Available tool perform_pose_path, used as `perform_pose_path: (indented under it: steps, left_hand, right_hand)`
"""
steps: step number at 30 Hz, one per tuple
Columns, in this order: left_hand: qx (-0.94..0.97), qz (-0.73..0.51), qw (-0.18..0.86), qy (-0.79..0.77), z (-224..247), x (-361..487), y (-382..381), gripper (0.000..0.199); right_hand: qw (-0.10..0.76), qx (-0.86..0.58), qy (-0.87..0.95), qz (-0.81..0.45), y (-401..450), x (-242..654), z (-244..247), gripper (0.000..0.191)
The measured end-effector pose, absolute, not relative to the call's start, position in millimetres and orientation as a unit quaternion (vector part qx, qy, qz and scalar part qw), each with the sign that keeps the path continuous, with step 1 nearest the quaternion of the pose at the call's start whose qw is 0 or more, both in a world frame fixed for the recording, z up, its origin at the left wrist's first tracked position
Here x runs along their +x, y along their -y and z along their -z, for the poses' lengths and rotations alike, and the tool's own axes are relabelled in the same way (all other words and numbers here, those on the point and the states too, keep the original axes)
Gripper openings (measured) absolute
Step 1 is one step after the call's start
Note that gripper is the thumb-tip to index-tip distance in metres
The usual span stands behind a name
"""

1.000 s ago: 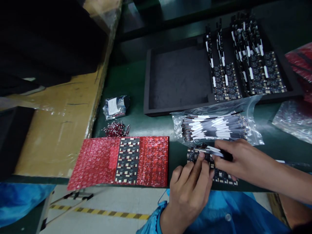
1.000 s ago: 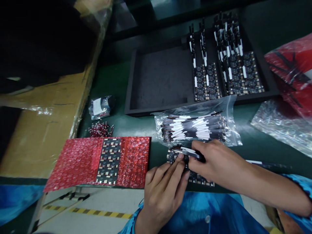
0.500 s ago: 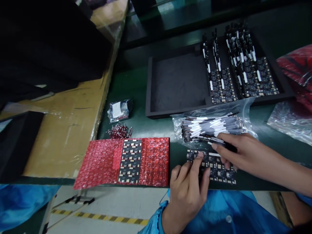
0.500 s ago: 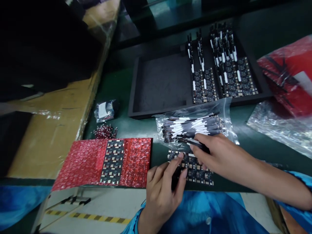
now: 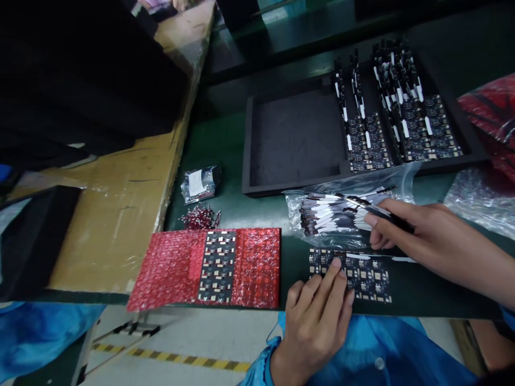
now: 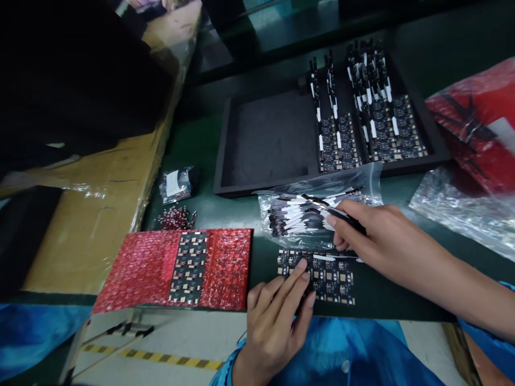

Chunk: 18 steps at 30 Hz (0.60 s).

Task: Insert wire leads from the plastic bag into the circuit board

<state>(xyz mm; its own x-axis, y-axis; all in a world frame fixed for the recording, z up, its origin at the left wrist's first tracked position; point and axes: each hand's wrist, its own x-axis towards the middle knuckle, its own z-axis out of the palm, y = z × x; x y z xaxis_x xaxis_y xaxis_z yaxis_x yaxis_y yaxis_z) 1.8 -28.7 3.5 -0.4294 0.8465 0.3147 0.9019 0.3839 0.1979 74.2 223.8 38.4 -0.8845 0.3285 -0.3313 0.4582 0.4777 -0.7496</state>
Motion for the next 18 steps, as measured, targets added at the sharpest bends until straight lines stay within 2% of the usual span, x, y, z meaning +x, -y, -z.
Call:
perform_pose_path:
  steps: [3, 10, 18]
  left_hand:
    - [-0.512, 0.185, 0.072, 0.836, -2.3, 2.5, 24.2, 0.033]
    - [-0.495, 0.183, 0.057, 0.848, -1.9, 0.6, 22.1, 0.034]
    - [-0.453, 0.209, 0.027, 0.866, -6.3, -1.6, 20.2, 0.031]
  right_hand:
    - [0.046, 0.237, -0.855, 0.459, -227.2, 74.3, -39.4, 0.037]
    - [0.032, 0.259, -0.854, 0.449, -228.2, 74.3, -50.5, 0.049]
    - [0.035, 0.302, -0.769, 0.562, -226.6, 78.5, -58.0, 0.052]
